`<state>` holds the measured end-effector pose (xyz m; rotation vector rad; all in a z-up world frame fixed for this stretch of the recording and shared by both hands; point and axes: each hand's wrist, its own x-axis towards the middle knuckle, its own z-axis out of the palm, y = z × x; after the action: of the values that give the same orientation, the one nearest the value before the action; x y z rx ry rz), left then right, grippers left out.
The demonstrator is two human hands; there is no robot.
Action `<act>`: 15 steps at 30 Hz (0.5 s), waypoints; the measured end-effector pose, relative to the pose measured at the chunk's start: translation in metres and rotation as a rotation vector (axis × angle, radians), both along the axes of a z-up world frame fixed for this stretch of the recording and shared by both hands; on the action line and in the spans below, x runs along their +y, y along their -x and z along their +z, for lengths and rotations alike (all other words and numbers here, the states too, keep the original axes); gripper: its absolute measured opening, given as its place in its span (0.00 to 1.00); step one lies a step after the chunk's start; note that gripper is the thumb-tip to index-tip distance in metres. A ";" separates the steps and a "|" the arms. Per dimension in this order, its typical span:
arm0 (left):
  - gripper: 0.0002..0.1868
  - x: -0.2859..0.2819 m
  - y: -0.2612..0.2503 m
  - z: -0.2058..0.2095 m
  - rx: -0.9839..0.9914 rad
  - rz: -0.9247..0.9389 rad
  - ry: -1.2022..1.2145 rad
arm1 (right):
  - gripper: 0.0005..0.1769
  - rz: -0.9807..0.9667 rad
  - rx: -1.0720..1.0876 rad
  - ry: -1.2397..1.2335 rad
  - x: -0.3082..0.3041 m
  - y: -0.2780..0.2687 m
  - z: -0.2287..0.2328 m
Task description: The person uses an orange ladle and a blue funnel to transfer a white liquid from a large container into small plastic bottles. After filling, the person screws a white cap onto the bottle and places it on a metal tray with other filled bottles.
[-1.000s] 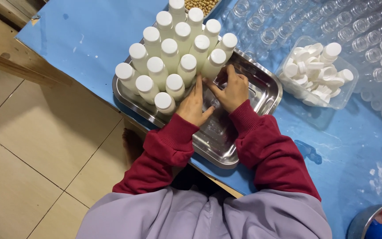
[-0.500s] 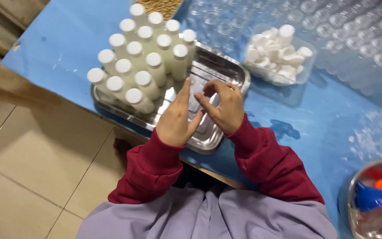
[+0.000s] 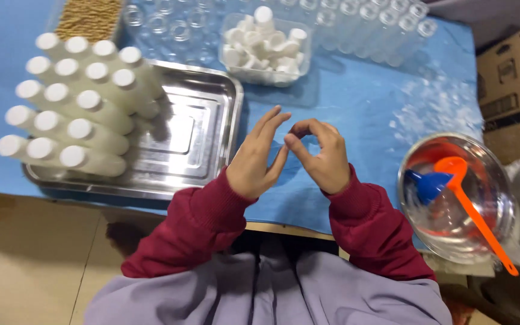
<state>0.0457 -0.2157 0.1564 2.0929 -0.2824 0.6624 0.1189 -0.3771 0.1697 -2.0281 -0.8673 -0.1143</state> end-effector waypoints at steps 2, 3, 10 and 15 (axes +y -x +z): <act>0.26 -0.016 -0.032 -0.020 0.001 -0.048 0.034 | 0.14 -0.039 0.047 -0.013 -0.020 -0.009 -0.003; 0.26 -0.024 -0.048 -0.031 0.002 -0.079 0.069 | 0.15 -0.062 0.093 -0.026 -0.030 -0.014 -0.004; 0.25 -0.054 -0.191 -0.157 0.462 -0.028 0.179 | 0.18 -0.176 0.247 -0.034 -0.063 -0.066 -0.041; 0.29 -0.053 -0.258 -0.192 0.611 0.118 0.010 | 0.26 -0.251 0.347 -0.017 -0.063 -0.132 -0.101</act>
<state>0.3036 -0.2683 -0.0357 2.2010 0.1883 0.0672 0.2514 -0.4397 0.0685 -2.0535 -0.3936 0.0893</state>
